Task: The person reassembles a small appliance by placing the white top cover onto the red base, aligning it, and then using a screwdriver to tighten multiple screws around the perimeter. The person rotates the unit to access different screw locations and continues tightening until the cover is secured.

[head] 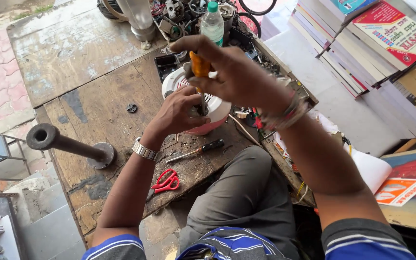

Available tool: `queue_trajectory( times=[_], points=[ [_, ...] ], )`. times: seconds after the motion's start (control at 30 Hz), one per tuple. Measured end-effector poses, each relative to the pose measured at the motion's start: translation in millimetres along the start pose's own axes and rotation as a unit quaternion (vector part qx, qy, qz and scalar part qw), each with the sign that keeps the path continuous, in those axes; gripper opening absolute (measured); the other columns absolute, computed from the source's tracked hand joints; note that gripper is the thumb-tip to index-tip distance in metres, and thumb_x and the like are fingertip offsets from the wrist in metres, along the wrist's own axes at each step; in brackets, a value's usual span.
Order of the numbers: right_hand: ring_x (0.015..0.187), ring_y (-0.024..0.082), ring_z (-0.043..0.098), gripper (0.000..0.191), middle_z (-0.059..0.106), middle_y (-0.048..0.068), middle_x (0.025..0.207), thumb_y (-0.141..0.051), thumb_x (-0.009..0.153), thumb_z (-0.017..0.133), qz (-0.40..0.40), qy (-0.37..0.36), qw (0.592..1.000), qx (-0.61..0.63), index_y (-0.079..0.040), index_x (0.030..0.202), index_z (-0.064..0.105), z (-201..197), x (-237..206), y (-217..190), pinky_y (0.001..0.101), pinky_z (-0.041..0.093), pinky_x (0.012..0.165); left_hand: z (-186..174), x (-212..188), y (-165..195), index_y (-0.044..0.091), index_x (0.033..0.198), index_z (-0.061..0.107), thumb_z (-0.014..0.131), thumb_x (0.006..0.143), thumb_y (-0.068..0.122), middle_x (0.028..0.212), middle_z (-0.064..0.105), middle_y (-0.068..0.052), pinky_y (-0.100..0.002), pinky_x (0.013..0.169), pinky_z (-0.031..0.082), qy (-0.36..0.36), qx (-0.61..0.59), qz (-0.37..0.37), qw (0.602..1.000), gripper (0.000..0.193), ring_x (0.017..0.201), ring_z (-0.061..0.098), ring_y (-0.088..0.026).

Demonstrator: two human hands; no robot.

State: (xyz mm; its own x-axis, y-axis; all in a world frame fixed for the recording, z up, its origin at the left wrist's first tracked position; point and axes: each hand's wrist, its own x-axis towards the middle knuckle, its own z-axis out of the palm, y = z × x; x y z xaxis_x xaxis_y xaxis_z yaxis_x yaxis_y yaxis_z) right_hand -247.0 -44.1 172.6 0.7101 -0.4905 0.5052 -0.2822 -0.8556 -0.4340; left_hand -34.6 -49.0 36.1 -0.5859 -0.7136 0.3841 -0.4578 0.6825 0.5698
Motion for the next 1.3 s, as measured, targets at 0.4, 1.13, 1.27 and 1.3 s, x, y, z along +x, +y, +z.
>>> queue_trajectory(
  times=[0.4,1.13,1.27,1.3],
  points=[
    [0.081,0.017,0.070,0.056,0.063,0.005,0.089,-0.009,0.101,0.074,-0.020,-0.018,1.000,-0.004,-0.016,0.146,0.041,-12,0,-5,0.0329,0.057,0.071,-1,1,-3,0.009,0.088,0.070,0.088,0.072,0.032,0.097,0.061,-0.009,-0.044,0.081,0.051,-0.021,-0.003,-0.025,0.999,0.034,0.095,0.063,-0.027],
    [0.097,0.028,0.072,0.049,0.066,0.013,0.106,-0.014,0.098,0.074,-0.111,0.043,0.990,-0.073,-0.014,0.135,0.042,-12,10,-24,0.0346,0.059,0.082,-3,2,0,0.008,0.086,0.067,0.088,0.072,0.029,0.105,0.064,-0.008,-0.043,0.088,0.053,0.002,-0.022,0.014,1.000,0.033,0.101,0.064,-0.028],
    [0.093,0.022,0.076,0.049,0.069,0.005,0.102,-0.008,0.102,0.074,-0.034,-0.042,0.998,0.019,-0.014,0.141,0.045,-20,10,-14,0.0347,0.061,0.080,-1,1,-1,0.008,0.085,0.069,0.088,0.070,0.030,0.103,0.063,-0.009,-0.043,0.084,0.053,-0.026,-0.013,-0.027,0.999,0.033,0.098,0.064,-0.027],
    [0.087,0.021,0.075,0.052,0.068,0.005,0.095,-0.011,0.100,0.077,-0.013,-0.022,0.999,-0.029,-0.015,0.141,0.046,-14,8,-15,0.0351,0.059,0.075,-1,1,-1,0.008,0.085,0.069,0.088,0.070,0.030,0.105,0.064,-0.008,-0.043,0.085,0.053,-0.022,-0.021,-0.021,0.999,0.033,0.098,0.065,-0.027]
  ],
)
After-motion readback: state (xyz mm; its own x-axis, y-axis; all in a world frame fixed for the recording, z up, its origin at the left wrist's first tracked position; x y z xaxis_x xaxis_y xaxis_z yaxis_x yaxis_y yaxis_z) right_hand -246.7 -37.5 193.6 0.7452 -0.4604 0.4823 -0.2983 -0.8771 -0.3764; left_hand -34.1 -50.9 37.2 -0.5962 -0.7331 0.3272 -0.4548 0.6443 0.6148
